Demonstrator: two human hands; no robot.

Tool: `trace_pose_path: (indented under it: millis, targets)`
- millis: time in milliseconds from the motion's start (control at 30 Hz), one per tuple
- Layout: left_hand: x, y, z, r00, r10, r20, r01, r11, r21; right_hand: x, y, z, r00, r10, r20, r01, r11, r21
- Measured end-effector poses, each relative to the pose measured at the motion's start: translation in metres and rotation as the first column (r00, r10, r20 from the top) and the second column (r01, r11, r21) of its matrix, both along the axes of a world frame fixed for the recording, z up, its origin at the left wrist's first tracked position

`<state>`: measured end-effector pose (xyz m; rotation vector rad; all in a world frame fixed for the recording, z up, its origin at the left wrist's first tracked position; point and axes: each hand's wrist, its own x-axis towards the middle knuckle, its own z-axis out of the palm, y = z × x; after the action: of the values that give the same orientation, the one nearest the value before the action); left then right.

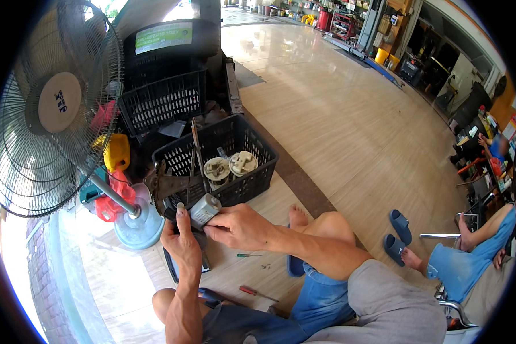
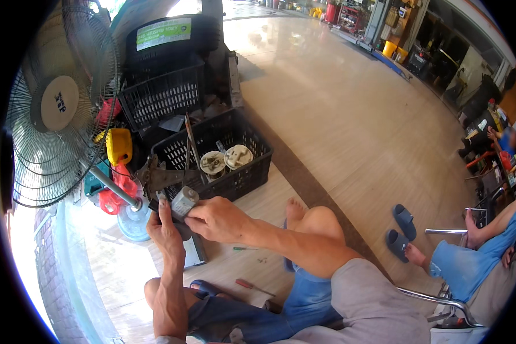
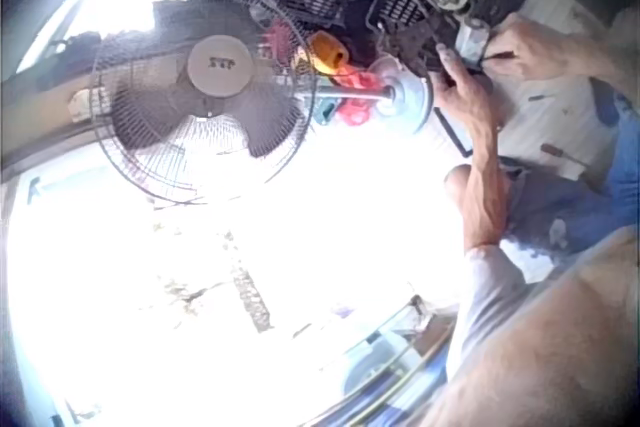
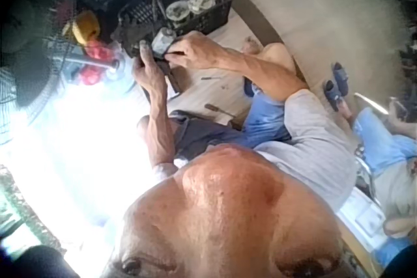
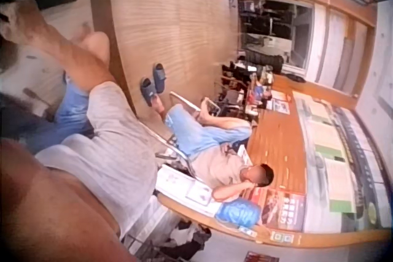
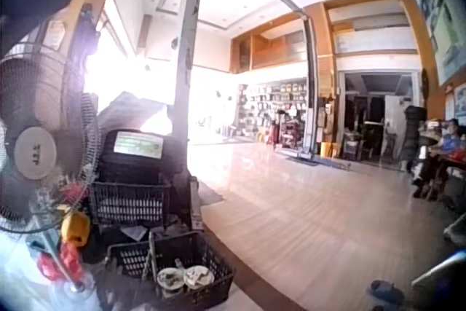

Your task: The person disassembles a car power window motor by removing screws with a screwdriver and then separating the motor from the gear assembly by hand.

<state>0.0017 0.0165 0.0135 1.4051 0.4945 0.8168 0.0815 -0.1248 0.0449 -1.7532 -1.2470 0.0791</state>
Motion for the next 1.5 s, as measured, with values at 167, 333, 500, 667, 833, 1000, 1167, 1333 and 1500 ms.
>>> trace_pose_path:
  millis: [167,333,500,667,833,1000,1167,1333,1500]
  targets:
    - [0.002,0.002,-0.002,0.999,-0.009,-0.048,0.010,1.000,0.022,0.000,-0.001,-0.004,1.000,-0.026,0.010,0.026,1.000,0.005]
    - [0.008,-0.007,0.004,0.999,0.032,0.000,-0.032,0.999,0.010,-0.002,0.003,-0.007,0.995,-0.103,0.002,0.103,0.994,-0.024]
    - [0.006,-0.012,0.007,0.998,0.064,0.024,-0.063,0.996,-0.068,-0.005,0.002,-0.008,0.994,-0.107,0.024,0.108,0.993,-0.040]
    - [0.005,-0.010,-0.004,1.000,-0.005,0.024,0.007,0.998,-0.055,-0.003,-0.003,-0.014,0.993,-0.114,0.041,0.116,0.991,-0.061]
    - [0.004,-0.008,-0.006,0.999,-0.046,-0.004,0.045,0.996,-0.075,-0.003,-0.002,-0.014,0.992,-0.113,0.065,0.116,0.992,-0.057]
    - [0.007,-0.016,0.006,0.999,0.016,-0.031,-0.018,0.998,-0.056,0.001,-0.003,-0.013,0.992,-0.110,0.055,0.113,0.993,-0.047]
    - [0.008,-0.012,0.002,0.999,0.037,-0.020,-0.038,0.999,-0.030,-0.004,-0.004,-0.009,0.991,-0.131,-0.020,0.130,0.991,-0.043]
    - [0.003,-0.011,0.001,0.998,0.055,-0.035,-0.056,0.998,-0.024,-0.005,-0.006,-0.008,0.995,-0.096,-0.001,0.096,0.994,-0.059]
    - [0.002,-0.009,-0.006,0.996,0.061,-0.069,-0.060,0.998,0.016,-0.005,-0.007,-0.013,0.996,-0.087,0.031,0.088,0.996,-0.018]
